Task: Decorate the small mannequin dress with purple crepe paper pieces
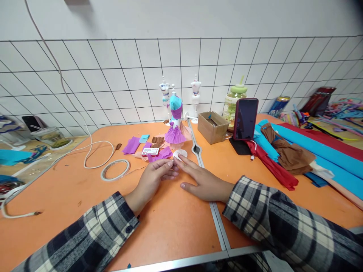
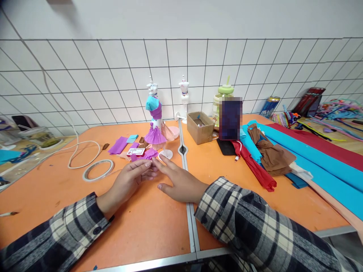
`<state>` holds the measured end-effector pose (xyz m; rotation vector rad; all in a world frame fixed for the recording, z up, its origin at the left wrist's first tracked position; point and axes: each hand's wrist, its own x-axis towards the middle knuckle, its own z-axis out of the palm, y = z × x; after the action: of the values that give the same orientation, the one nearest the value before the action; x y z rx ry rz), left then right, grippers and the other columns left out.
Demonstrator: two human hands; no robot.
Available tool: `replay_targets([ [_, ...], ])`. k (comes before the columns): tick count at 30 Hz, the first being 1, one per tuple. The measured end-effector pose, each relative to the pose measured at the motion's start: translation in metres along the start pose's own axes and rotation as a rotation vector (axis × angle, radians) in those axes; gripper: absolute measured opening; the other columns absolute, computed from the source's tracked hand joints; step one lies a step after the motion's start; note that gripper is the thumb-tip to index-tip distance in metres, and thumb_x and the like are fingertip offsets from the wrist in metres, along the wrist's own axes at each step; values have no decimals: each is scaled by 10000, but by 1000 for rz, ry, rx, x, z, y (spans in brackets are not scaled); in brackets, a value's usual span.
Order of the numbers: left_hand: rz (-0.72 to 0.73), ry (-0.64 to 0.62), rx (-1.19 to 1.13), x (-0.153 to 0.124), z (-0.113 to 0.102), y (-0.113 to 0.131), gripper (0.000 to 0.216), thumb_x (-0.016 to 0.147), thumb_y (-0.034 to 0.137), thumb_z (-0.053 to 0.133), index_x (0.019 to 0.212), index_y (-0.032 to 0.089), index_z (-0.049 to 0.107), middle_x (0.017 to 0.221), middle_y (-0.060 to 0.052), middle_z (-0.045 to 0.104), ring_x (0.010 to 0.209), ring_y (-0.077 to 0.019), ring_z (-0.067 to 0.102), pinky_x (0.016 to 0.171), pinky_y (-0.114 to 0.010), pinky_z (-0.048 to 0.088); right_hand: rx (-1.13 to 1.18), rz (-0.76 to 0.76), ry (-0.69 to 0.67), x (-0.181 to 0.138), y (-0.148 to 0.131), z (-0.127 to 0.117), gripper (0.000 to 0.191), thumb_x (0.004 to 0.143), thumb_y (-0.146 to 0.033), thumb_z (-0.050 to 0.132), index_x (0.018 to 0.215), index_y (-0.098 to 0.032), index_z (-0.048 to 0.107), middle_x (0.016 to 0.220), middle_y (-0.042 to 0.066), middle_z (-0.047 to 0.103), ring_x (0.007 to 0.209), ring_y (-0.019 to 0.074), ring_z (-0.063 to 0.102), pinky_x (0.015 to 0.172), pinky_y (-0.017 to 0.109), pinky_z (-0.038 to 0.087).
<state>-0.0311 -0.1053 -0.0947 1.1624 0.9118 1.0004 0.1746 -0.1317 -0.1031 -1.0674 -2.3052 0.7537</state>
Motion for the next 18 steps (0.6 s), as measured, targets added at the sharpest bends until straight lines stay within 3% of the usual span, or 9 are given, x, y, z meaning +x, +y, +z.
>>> replay_targets([
  [6,23,41,158,-1,2,3,337,712,446,812,878,157,762,863,-71,771,706,-169,702,697,-283,562,-261,-28,5,-2,-2,-7,759,940,-229,536,1605,-297,178,1686,92,82,1456,334,362,1099,542,435],
  [12,63,30,234,-1,2,4,408,683,491,825,937,176,777,897,-72,788,719,-178,709,694,-283,564,-501,-83,65,-2,-5,-10,715,927,-191,521,1589,-249,258,1680,105,115,1407,372,415,1040,560,480],
  [18,109,44,302,-1,2,4,361,720,468,798,925,171,782,882,-72,788,711,-174,703,683,-281,562,-407,-65,47,-3,-6,-9,748,929,-218,534,1601,-276,209,1680,108,121,1399,353,433,1047,552,469],
])
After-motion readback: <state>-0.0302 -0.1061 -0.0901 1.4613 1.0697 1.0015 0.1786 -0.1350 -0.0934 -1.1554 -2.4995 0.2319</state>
